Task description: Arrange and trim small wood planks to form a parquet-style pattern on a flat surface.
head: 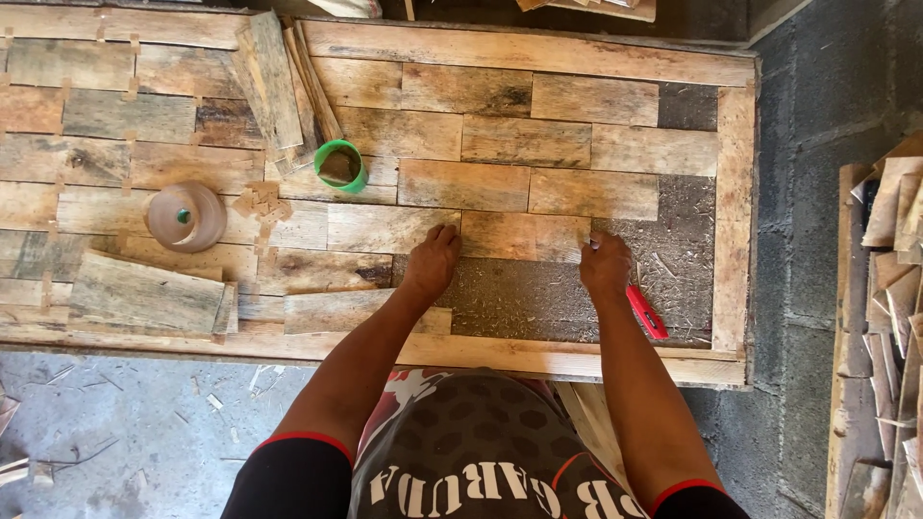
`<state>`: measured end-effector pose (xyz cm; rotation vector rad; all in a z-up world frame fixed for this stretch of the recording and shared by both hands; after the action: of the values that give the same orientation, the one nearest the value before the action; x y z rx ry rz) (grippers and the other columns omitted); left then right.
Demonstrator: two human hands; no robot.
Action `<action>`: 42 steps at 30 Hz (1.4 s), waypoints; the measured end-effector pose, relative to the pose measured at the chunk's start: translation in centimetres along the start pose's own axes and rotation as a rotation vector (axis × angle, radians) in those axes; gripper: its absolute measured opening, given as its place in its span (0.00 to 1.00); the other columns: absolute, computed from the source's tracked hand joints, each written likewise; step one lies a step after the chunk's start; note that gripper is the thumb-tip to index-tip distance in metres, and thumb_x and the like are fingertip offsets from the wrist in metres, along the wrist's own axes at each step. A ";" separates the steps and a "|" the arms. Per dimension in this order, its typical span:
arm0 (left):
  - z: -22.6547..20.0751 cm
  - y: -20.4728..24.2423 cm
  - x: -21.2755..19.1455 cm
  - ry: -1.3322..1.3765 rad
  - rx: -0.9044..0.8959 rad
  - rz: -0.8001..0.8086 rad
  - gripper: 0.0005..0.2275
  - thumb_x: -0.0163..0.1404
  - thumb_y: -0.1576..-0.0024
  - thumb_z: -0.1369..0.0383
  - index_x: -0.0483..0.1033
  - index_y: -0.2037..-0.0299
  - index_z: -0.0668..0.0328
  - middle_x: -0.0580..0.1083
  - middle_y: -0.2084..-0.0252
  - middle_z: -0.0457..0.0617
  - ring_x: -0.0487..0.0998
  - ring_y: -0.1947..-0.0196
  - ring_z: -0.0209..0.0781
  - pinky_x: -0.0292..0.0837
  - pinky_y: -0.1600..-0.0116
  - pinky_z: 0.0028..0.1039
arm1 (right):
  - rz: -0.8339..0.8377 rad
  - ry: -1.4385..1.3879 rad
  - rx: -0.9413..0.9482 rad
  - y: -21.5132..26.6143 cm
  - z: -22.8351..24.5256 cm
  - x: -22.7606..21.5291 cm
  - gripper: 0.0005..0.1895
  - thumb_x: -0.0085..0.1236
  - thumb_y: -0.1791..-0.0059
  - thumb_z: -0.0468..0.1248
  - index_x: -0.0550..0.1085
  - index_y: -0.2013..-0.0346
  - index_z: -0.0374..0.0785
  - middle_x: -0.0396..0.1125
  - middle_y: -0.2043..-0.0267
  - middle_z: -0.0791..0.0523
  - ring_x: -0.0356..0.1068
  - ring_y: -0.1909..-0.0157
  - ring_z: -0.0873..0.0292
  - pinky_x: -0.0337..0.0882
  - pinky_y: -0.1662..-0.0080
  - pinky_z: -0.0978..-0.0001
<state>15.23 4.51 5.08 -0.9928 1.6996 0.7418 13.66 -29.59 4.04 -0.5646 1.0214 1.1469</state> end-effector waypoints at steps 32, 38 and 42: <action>0.0 0.3 0.0 0.040 -0.059 -0.062 0.20 0.53 0.49 0.80 0.72 0.44 0.68 0.67 0.40 0.57 0.67 0.37 0.54 0.76 0.43 0.38 | 0.039 -0.007 0.014 -0.2 1.0 -0.9 0.14 0.63 0.51 0.39 0.81 0.52 0.38 0.76 0.56 0.46 0.76 0.54 0.43 0.73 0.49 0.53; 0.1 0.4 -1.2 0.092 -0.104 -0.061 0.21 0.51 0.49 0.81 0.72 0.43 0.67 0.69 0.41 0.56 0.70 0.39 0.54 0.76 0.41 0.37 | -0.019 -0.005 -0.015 -0.4 -0.6 -0.9 0.15 0.63 0.50 0.39 0.80 0.51 0.37 0.75 0.55 0.46 0.76 0.52 0.44 0.73 0.47 0.54; 1.7 1.5 -1.3 0.148 -0.174 -0.209 0.23 0.49 0.49 0.83 0.73 0.41 0.67 0.70 0.40 0.57 0.72 0.41 0.53 0.76 0.40 0.37 | -0.010 0.097 0.069 0.4 -1.4 -3.2 0.18 0.64 0.50 0.42 0.78 0.46 0.42 0.72 0.46 0.47 0.72 0.46 0.45 0.71 0.44 0.53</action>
<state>14.85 7.01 5.80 -1.3530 1.6446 0.7014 12.55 -32.08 6.30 -0.5742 1.1363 1.0797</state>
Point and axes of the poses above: each hand's wrist, its own y-axis away from the middle knuckle, its own x-axis out of the palm, z = x × y, the point moved 4 cm from there along -y, towards the middle knuckle
